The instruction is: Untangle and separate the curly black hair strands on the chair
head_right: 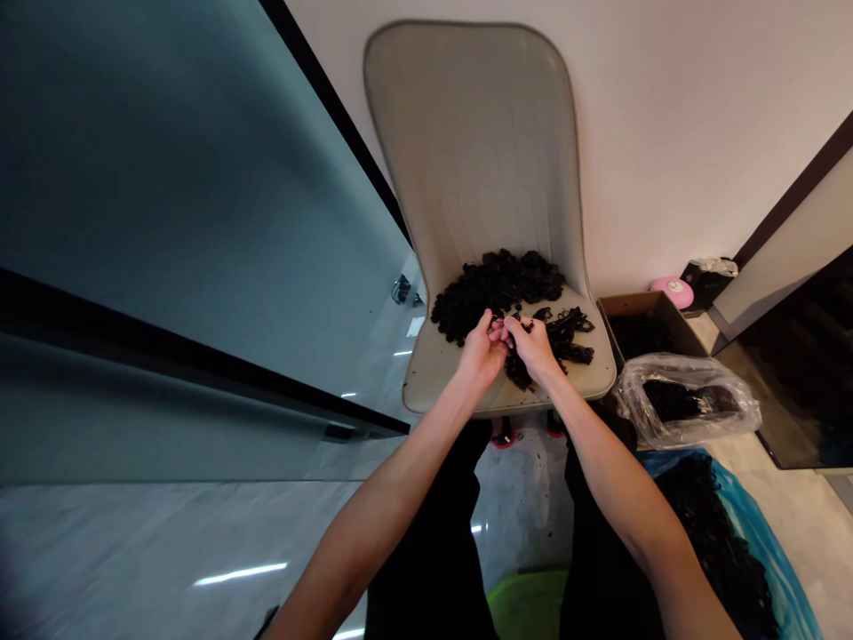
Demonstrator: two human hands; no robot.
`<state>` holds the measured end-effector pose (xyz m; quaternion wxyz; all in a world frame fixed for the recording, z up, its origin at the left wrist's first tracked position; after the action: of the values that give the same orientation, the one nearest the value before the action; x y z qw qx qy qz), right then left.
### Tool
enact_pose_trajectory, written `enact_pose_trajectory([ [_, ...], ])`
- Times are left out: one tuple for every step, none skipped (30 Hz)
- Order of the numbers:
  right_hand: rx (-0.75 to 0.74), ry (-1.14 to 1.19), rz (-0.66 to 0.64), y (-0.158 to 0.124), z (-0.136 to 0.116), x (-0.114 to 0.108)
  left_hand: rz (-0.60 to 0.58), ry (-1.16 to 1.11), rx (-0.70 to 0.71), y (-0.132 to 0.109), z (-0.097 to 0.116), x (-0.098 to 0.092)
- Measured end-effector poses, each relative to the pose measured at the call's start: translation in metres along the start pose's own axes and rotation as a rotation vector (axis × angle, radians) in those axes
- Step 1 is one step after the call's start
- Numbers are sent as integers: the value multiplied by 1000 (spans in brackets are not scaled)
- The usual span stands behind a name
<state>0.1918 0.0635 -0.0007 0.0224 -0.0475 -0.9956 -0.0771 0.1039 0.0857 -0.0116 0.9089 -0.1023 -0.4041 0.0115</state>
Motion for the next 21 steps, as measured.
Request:
enact_pose_trajectory([
  [4,13,4,0,-1,0,-17,4,3,-1,3,1],
  [7,24,6,0,-3,-2,-67,32,6,-2,8,2],
  [9,35,11,0,-5,-4,-150,89,8,-3,14,6],
  [12,44,15,0,-8,-7,-255,168,13,-5,20,9],
  [20,54,21,0,-10,-10,-367,259,21,-8,26,13],
  [29,67,25,0,-11,-13,-469,349,32,-11,31,15],
  [43,86,28,0,-12,-16,-550,428,46,-13,35,17],
  [61,111,27,0,-12,-17,-605,488,62,-16,38,18],
  [83,141,19,0,-12,-18,-641,526,77,-17,40,18],
  [110,174,9,0,-11,-17,-665,551,88,-19,41,18],
  [140,208,-4,0,-10,-16,-683,570,95,-20,42,18],
  [168,237,-18,-1,-9,-14,-696,588,101,-21,42,18],
  [192,259,-30,-1,-8,-12,-707,611,105,-23,43,17],
  [212,276,-38,-2,-7,-11,-714,643,111,-24,43,17],
  [230,286,-42,-2,-7,-11,-718,682,118,-26,45,17],
  [245,294,-47,-3,-6,-11,-721,724,127,-27,46,16],
  [258,301,-54,-4,-6,-10,-723,761,137,-28,48,16],
  [267,310,-65,-4,-6,-10,-723,782,149,-29,50,17],
  [272,322,-84,-5,-6,-10,-721,783,162,-29,52,17],
  [272,337,-110,-5,-7,-9,-719,764,175,-29,54,18],
  [268,355,-141,-5,-8,-8,-715,732,190,-29,56,18],
])
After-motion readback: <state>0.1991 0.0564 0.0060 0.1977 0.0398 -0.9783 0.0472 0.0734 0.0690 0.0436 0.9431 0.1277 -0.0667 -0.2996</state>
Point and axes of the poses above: each hand's wrist, its own y-axis towards the middle knuckle, its own x-axis out of the palm, z = x × y, the point moved 4 cm from there along y, towards the middle knuckle, and after that the axes turned 10 degrees about -y, right-handed, at the moved point
